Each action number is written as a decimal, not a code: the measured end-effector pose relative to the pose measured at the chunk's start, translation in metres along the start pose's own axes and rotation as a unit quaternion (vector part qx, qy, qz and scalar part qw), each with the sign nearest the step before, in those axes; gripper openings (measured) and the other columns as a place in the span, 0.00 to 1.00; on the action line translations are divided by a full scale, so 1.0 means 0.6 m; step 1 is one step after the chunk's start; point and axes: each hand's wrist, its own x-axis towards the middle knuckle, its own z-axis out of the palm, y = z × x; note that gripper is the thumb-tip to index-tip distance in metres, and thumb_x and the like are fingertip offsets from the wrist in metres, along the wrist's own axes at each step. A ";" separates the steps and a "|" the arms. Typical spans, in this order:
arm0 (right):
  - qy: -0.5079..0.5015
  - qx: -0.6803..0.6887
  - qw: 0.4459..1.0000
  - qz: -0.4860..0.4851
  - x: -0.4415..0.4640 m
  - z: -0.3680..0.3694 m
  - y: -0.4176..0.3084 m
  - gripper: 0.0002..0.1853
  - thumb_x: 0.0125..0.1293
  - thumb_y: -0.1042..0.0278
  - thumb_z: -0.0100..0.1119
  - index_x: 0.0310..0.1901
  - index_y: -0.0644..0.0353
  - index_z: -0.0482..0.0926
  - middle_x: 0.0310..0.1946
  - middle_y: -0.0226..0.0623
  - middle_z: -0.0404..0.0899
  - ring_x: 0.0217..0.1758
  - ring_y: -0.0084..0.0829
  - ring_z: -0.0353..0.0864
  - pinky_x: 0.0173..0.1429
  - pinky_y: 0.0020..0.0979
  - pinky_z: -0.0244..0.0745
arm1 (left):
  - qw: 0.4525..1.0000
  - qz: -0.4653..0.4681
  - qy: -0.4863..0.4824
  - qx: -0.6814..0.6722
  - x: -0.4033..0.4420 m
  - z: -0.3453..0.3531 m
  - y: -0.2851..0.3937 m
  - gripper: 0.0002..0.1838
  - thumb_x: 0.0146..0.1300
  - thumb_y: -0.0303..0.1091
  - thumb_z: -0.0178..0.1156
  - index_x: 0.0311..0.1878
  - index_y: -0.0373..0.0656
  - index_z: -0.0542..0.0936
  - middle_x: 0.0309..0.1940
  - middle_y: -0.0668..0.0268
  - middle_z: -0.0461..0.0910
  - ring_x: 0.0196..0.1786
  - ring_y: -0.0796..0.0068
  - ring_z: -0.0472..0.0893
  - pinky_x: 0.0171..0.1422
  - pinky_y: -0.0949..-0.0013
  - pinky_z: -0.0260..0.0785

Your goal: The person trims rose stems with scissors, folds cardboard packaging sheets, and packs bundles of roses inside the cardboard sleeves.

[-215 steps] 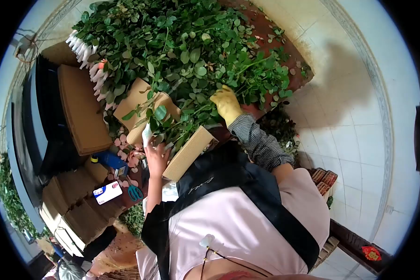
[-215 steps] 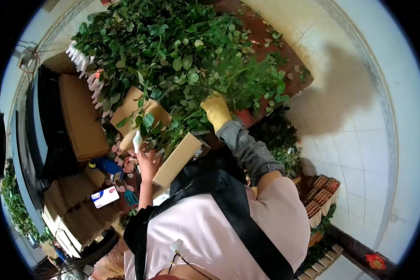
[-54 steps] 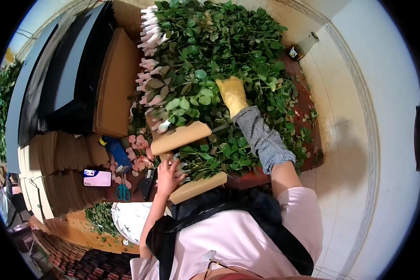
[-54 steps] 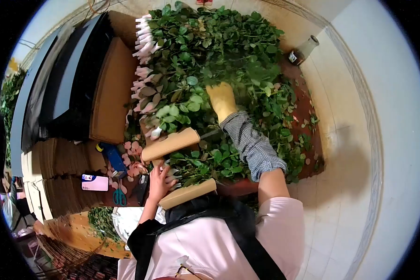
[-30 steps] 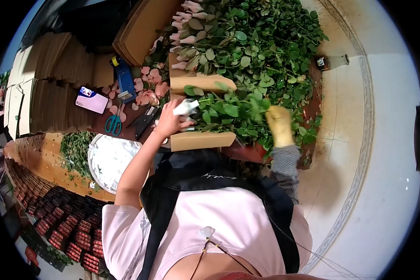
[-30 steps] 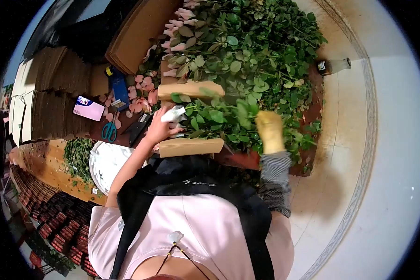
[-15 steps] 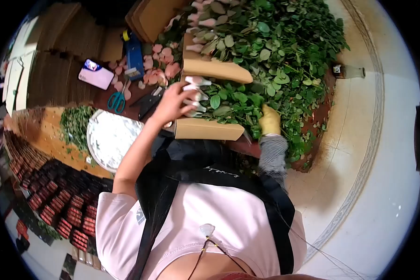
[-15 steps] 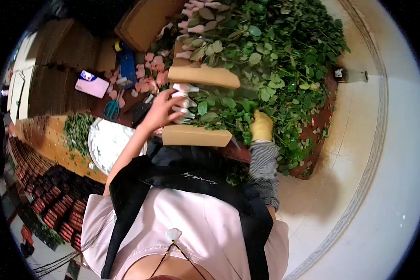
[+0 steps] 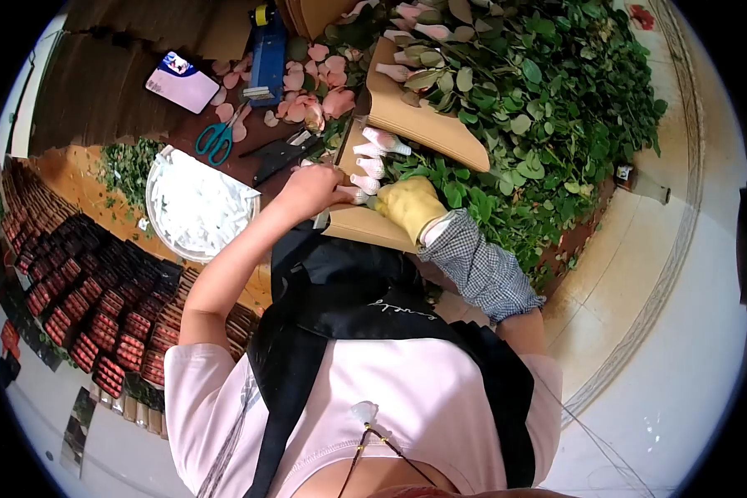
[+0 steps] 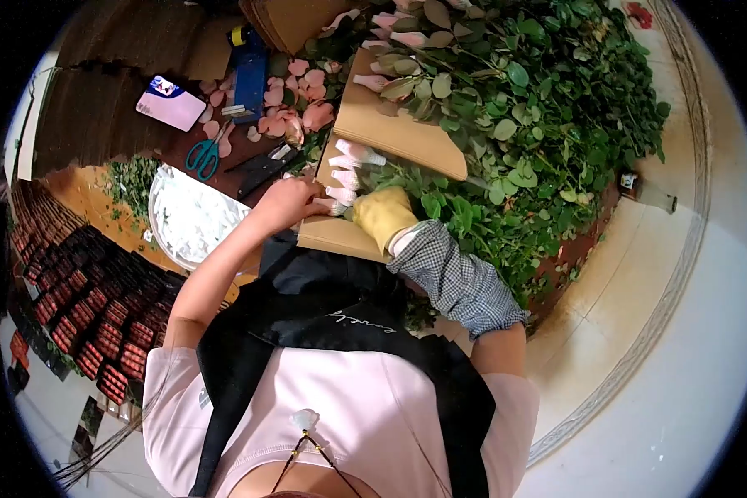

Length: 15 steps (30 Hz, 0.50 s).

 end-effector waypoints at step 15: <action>0.078 0.060 0.993 0.066 -0.051 -0.053 0.009 0.18 0.67 0.47 0.59 0.40 0.55 0.83 0.37 0.41 0.86 0.43 0.40 0.86 0.49 0.42 0.77 | 0.988 -0.054 0.090 -0.114 0.006 -0.018 0.008 0.28 0.60 0.59 0.68 0.37 0.37 0.78 0.32 0.48 0.83 0.40 0.48 0.84 0.40 0.52 0.75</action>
